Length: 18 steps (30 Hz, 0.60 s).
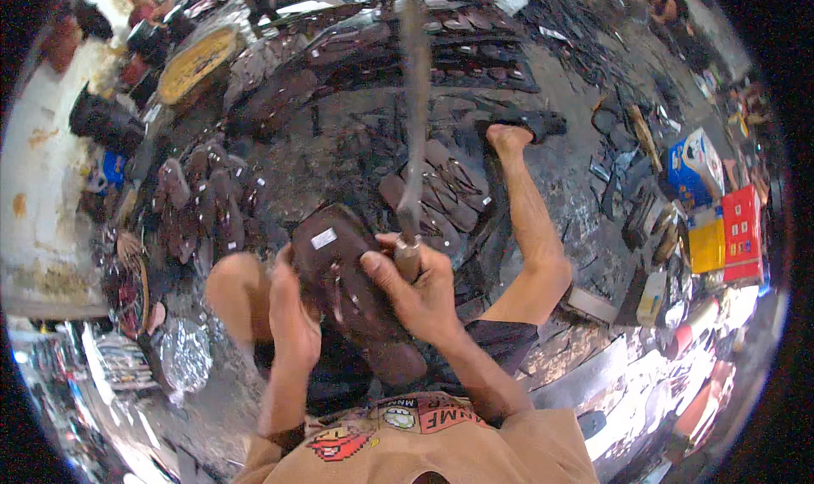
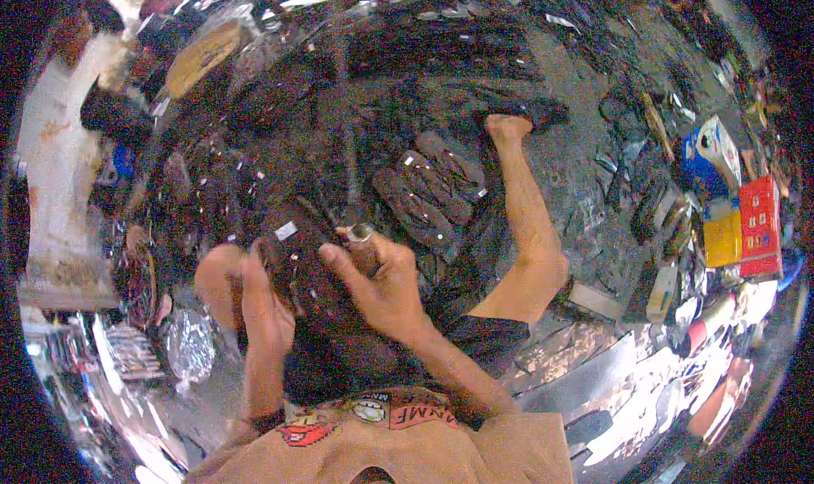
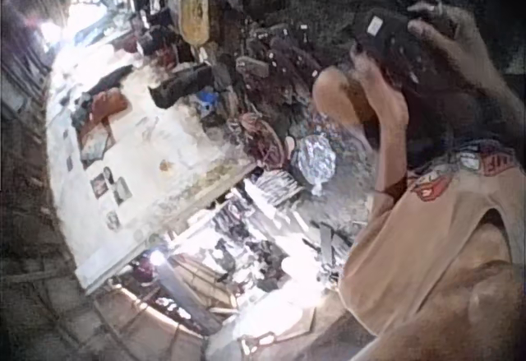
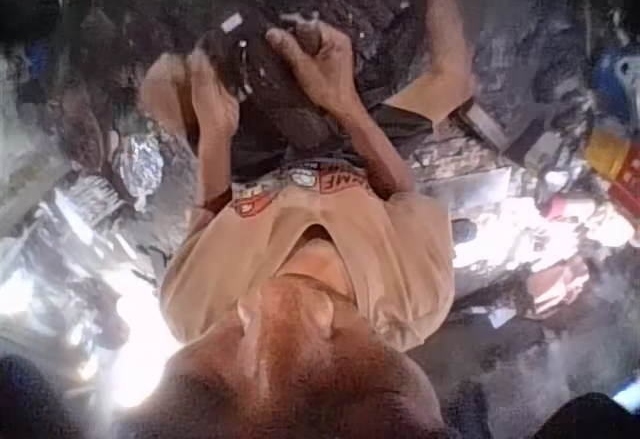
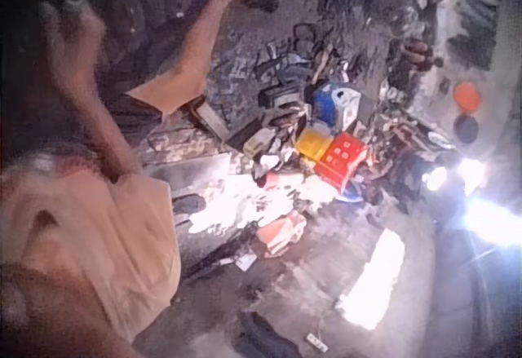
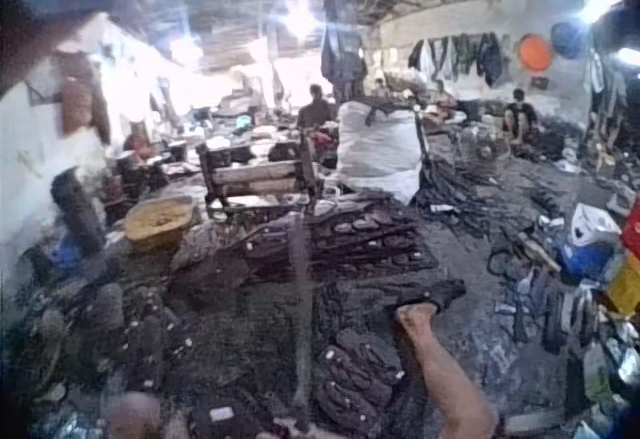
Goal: The person sits on the floor and repeatedly uses a knife to cut and trim the straps of brown flip-flops. They handle each sandal individually, cutting the strap material and placing the finished items on a nearby pile.
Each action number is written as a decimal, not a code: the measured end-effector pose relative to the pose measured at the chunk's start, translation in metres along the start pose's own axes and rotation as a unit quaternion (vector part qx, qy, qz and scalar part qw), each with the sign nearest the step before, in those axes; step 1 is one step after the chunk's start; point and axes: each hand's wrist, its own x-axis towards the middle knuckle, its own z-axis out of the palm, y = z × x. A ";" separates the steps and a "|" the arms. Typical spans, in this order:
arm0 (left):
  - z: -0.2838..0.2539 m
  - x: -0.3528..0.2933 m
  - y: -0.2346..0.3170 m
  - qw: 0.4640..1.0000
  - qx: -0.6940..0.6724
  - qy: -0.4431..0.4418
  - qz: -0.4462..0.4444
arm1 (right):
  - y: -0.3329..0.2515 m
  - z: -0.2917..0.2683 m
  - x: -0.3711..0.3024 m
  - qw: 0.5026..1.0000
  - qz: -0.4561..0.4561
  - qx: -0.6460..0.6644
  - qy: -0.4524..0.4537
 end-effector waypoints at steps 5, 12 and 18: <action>-0.011 0.008 0.015 0.990 0.007 0.012 -0.139 | -0.026 -0.021 -0.043 0.999 0.030 -0.031 0.028; -0.018 -0.014 0.015 0.963 -0.062 0.039 -0.261 | 0.022 -0.084 -0.205 0.937 0.191 -0.224 -0.186; -0.013 -0.017 0.015 0.974 0.027 0.030 -0.221 | 0.019 -0.092 -0.215 0.902 0.222 -0.292 -0.228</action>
